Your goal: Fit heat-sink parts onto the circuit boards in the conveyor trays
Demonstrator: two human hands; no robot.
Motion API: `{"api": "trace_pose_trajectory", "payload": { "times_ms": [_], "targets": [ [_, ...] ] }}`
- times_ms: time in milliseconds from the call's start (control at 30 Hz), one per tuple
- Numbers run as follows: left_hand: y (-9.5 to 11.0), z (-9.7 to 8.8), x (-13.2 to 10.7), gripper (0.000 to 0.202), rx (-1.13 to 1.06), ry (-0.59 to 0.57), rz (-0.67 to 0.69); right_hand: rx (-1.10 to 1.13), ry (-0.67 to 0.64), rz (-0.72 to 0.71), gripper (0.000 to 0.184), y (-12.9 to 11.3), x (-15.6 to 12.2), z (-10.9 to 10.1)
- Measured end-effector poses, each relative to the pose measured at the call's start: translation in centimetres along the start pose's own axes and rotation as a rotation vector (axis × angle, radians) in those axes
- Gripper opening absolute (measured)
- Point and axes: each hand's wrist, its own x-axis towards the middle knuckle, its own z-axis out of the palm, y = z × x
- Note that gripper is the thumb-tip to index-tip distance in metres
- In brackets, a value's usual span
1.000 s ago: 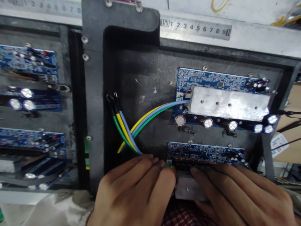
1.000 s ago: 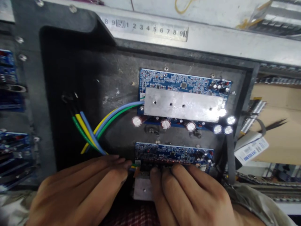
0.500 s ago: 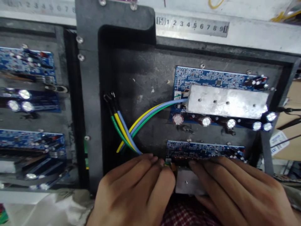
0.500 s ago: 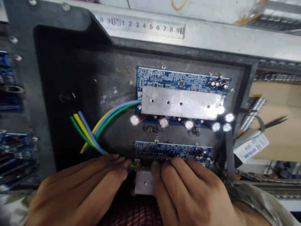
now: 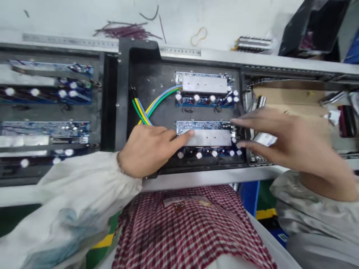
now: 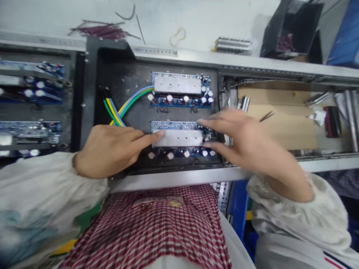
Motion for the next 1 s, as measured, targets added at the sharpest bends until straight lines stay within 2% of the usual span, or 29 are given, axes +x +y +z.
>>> {"api": "trace_pose_trajectory", "payload": {
  "times_ms": [100,233,367,533,833,1000],
  "targets": [
    [0.3,-0.2,0.3,0.046,0.030,-0.057,-0.036,0.006,-0.018,-0.008,0.042,0.1,-1.0,1.8],
    [0.5,-0.1,0.3,0.049,0.067,-0.072,-0.043,0.005,0.000,-0.024,0.036,0.5,-0.8,3.4],
    [0.6,-0.3,0.4,0.049,0.054,-0.101,-0.069,-0.006,0.034,-0.077,0.030,0.7,-0.6,3.3],
    [0.6,-0.5,0.6,0.051,0.051,-0.162,-0.084,0.003,0.055,-0.078,0.029,0.7,-0.6,3.3],
    [0.5,-0.5,0.5,0.050,-0.009,-0.151,-0.078,0.019,0.110,-0.130,0.022,1.1,-0.9,4.3],
    [0.7,-0.6,0.6,0.048,0.052,-0.171,-0.041,-0.027,0.064,-0.129,0.019,1.0,-1.1,4.0]
  ]
}}
